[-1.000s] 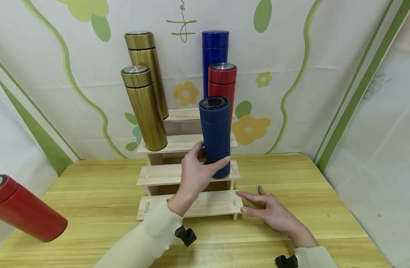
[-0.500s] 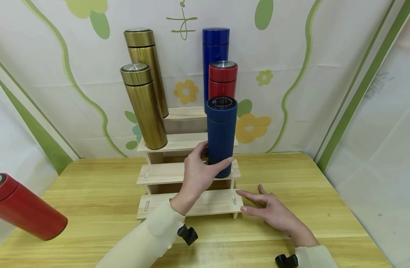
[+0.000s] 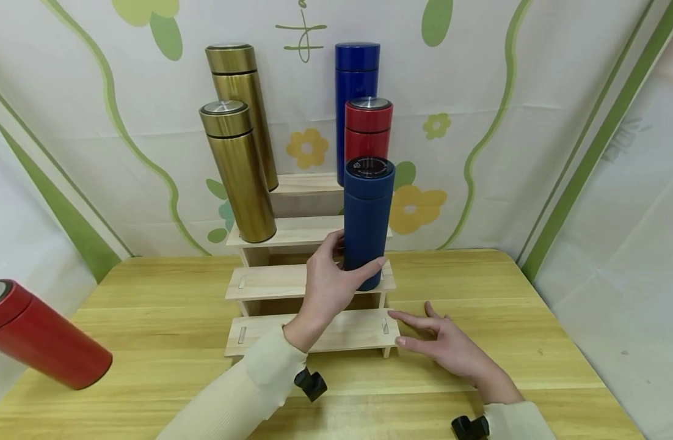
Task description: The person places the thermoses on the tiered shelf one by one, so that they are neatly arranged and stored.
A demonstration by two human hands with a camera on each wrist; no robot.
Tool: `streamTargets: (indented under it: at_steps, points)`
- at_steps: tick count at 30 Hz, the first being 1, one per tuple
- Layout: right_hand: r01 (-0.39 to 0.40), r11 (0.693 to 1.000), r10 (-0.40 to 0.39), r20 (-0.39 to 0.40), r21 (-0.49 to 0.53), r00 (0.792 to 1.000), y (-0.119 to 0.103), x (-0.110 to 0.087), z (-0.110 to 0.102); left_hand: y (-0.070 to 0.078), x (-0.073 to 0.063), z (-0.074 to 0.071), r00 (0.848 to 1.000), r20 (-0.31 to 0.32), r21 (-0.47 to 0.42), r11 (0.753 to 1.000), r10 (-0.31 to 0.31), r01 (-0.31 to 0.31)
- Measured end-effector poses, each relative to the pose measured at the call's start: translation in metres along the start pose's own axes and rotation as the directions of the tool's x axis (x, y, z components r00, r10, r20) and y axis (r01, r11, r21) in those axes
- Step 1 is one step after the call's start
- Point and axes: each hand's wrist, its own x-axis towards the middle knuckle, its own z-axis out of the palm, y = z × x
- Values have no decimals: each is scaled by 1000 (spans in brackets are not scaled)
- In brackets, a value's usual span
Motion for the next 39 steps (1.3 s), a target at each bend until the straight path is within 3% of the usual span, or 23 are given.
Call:
streamTargets:
  at_steps: [6,14,21,28,39]
  points:
    - [-4,1000,4,1,1,1000,0,0,0,1,-1,1,1000,-6,1,1000,-11,11]
    - [-7,1000,7,4,-4,1000,-1,0,1,2,-8,-6,1000,7,34,999,24,-24]
    - [-22,1000,22,2,-11,1000,-1,0,0,4,-17,-25,998,-7,44,998,55,-54]
    - [-14,1000,14,-4,-24,1000,-2,-1,-2,4,-19,-47,999,-25,-41,999,25,-26]
    - [5,1000,-5,-1,5,1000,-1,-1,0,5,-32,-83,997,-53,-83,995,57,-61]
